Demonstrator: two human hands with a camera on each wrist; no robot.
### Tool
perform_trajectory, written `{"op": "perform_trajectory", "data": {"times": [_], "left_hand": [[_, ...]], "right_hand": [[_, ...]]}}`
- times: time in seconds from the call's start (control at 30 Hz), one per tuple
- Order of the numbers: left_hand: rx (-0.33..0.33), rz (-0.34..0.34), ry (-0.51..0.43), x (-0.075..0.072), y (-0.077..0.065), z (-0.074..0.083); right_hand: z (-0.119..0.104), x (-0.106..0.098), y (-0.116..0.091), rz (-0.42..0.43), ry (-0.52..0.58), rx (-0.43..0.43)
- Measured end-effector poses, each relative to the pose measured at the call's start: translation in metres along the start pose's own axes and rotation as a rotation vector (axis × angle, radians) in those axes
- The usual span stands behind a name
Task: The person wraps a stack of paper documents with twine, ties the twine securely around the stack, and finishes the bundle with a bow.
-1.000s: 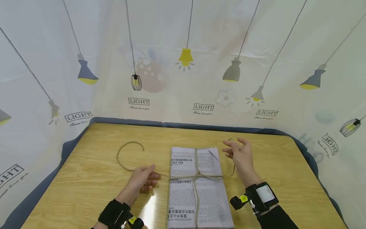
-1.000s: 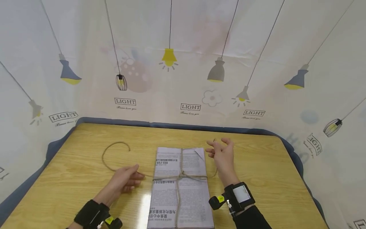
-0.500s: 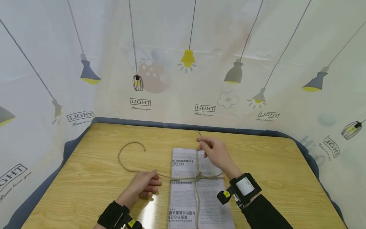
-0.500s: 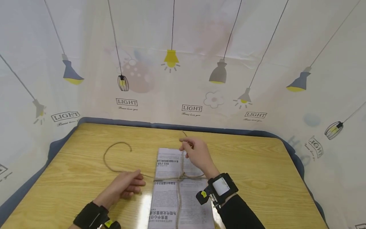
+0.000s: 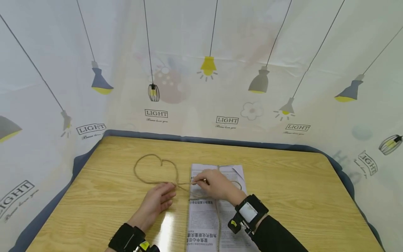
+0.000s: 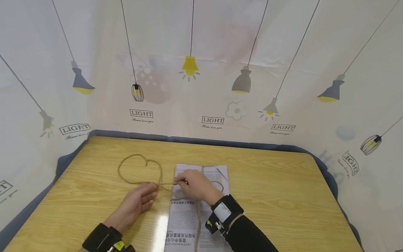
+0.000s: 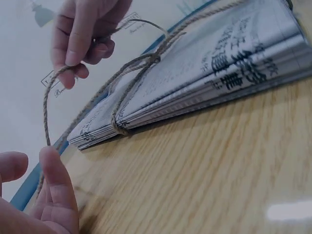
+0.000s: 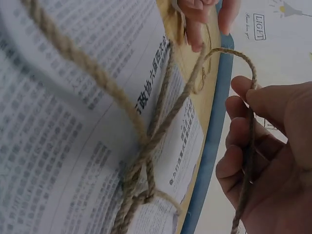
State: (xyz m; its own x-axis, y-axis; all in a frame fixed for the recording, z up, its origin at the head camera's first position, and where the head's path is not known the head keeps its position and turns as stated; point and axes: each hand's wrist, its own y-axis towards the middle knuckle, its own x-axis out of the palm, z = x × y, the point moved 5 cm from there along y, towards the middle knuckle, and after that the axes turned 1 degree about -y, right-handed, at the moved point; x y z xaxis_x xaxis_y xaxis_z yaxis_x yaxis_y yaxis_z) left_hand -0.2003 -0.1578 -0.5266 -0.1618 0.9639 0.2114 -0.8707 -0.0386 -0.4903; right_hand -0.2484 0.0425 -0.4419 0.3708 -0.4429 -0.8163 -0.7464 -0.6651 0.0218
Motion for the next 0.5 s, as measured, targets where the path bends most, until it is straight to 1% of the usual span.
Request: {"op": "perform_trajectory", "data": {"times": [0.1, 0.2, 0.27, 0.37, 0.5], "left_hand": [[0.002, 0.0, -0.046, 0.0, 0.001, 0.0], [0.012, 0.005, -0.054, 0.001, 0.0, 0.001], [0.03, 0.012, -0.04, 0.002, 0.0, 0.002], [0.074, 0.027, 0.006, 0.005, 0.001, 0.005], [0.118, 0.06, 0.08, 0.007, 0.0, 0.007]], "right_hand": [[0.007, -0.001, -0.003, 0.015, 0.001, 0.017], [0.013, -0.002, -0.007, 0.005, 0.007, 0.046], [0.016, -0.002, -0.009, 0.005, -0.007, 0.056], [0.018, -0.003, -0.012, 0.011, -0.053, 0.052], [0.02, -0.004, -0.014, 0.023, -0.105, 0.017]]}}
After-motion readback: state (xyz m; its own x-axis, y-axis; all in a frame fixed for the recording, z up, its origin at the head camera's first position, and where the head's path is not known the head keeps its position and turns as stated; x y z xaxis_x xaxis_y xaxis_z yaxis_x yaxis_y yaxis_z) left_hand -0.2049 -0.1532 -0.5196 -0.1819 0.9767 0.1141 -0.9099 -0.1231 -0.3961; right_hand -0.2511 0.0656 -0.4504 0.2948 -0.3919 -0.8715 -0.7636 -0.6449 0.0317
